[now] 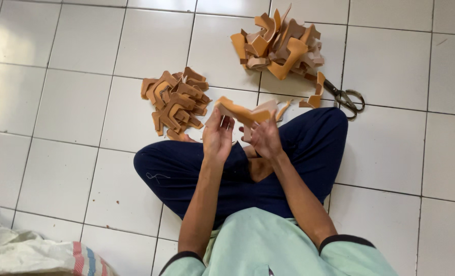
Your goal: The person sits cross-legged on a tiled floor and sorts cut leather pieces one at a time, picking each piece from a pile, turning it over in both hands, and placing it into one of two piles on the floor. A pair of scissors lies beside the piles.
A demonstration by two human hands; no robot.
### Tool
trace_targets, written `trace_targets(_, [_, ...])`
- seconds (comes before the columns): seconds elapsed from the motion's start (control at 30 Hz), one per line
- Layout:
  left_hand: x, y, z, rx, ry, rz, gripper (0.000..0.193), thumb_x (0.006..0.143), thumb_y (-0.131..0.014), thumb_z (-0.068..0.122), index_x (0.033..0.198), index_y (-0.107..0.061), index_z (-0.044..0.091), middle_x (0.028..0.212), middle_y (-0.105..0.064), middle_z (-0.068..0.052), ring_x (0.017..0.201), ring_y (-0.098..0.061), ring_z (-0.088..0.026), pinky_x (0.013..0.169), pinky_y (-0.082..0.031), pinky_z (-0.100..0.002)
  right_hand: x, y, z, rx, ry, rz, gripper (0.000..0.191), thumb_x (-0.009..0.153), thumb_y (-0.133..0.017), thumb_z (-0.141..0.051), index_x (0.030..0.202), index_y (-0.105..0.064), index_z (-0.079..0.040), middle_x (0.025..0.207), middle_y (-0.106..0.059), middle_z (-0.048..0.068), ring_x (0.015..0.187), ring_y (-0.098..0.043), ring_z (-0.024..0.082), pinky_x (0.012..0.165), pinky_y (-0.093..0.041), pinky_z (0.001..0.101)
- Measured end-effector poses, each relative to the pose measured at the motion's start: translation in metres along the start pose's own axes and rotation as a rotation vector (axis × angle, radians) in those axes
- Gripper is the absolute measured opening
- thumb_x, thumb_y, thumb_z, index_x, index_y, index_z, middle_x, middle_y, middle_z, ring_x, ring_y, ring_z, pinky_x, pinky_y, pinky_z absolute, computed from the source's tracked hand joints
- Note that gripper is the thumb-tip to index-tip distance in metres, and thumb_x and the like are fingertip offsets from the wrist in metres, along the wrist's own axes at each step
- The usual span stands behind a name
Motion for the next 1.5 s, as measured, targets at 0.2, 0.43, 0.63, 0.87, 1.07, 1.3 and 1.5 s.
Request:
trace_targets(0.2, [-0.018, 0.009, 0.008, 0.501, -0.229, 0.197, 0.046, 0.096, -0.070, 0.016, 0.136, -0.051, 0.004, 0.122, -0.060, -0.006, 0.114, -0.059, -0.021, 0.097, -0.053, -0.034, -0.004, 0.012, -0.038, -0.419, 0.324, 0.097, 0.041, 0.100, -0.069, -0.021, 0.133, -0.062, 0.001, 0.096, -0.071, 0.005, 0.082, -0.067, 0.011, 0.069, -0.054, 0.0235])
trace_targets(0.43, [-0.050, -0.096, 0.031, 1.357, -0.645, -0.255, 0.036, 0.096, -0.078, 0.023, 0.119, -0.066, -0.003, 0.117, -0.072, -0.016, 0.104, -0.072, -0.022, 0.086, -0.059, -0.035, -0.014, 0.001, -0.046, -0.770, 0.399, 0.098, 0.028, 0.097, -0.073, -0.015, 0.117, -0.071, 0.005, 0.089, -0.074, 0.003, 0.072, -0.066, 0.007, 0.060, -0.053, 0.0205])
trace_targets(0.63, [-0.029, -0.092, 0.032, 1.234, -0.370, -0.016, 0.034, 0.098, -0.069, 0.032, 0.097, -0.074, -0.002, 0.075, -0.072, -0.007, 0.066, -0.066, -0.015, 0.058, -0.053, -0.028, -0.018, -0.007, -0.032, -0.393, 0.196, 0.015, 0.031, 0.095, -0.071, -0.013, 0.122, -0.068, 0.003, 0.103, -0.074, 0.005, 0.087, -0.067, 0.009, 0.076, -0.054, 0.0251])
trace_targets(0.87, [-0.021, -0.075, 0.012, 1.255, -0.262, -0.024, 0.037, 0.096, -0.071, 0.032, 0.095, -0.073, -0.005, 0.076, -0.073, -0.009, 0.065, -0.067, -0.014, 0.058, -0.053, -0.028, -0.025, -0.002, -0.009, -0.054, 0.093, -0.164, 0.025, 0.099, -0.065, -0.013, 0.120, -0.066, 0.001, 0.107, -0.071, 0.005, 0.101, -0.067, 0.015, 0.095, -0.056, 0.0338])
trace_targets(1.07, [-0.056, -0.097, 0.019, 1.488, -0.969, -0.088, 0.043, 0.105, -0.067, 0.021, 0.119, -0.061, -0.019, 0.109, -0.067, -0.028, 0.097, -0.067, -0.030, 0.082, -0.056, -0.035, -0.031, 0.012, -0.022, -0.591, 0.287, 0.093, 0.032, 0.096, -0.071, -0.015, 0.122, -0.071, 0.004, 0.105, -0.073, 0.006, 0.089, -0.067, 0.012, 0.084, -0.056, 0.0278])
trace_targets(1.3, [-0.019, -0.067, -0.006, 1.055, -0.369, -0.029, 0.031, 0.104, -0.066, 0.018, 0.128, -0.074, 0.000, 0.098, -0.076, -0.010, 0.082, -0.063, -0.011, 0.071, -0.053, -0.025, -0.046, -0.019, -0.062, -1.114, 0.653, 0.183, 0.050, 0.083, -0.082, -0.021, 0.121, -0.061, 0.003, 0.122, -0.063, 0.014, 0.116, -0.061, 0.023, 0.094, -0.052, 0.0347])
trace_targets(1.5, [0.001, -0.064, -0.004, 0.787, -0.305, 0.073, 0.034, 0.098, -0.072, 0.021, 0.125, -0.073, 0.000, 0.093, -0.077, -0.007, 0.073, -0.069, -0.009, 0.066, -0.063, -0.025, -0.050, -0.005, -0.040, -0.978, 0.372, 0.027, 0.058, 0.086, -0.083, -0.022, 0.133, -0.053, -0.003, 0.132, -0.059, 0.013, 0.124, -0.058, 0.021, 0.105, -0.049, 0.0392])
Point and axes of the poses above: each hand's wrist, its own x-axis towards the middle knuckle, its own y-axis out of the back of the hand, z = x × y, the point moved 7 cm from there along x, towards the middle knuckle
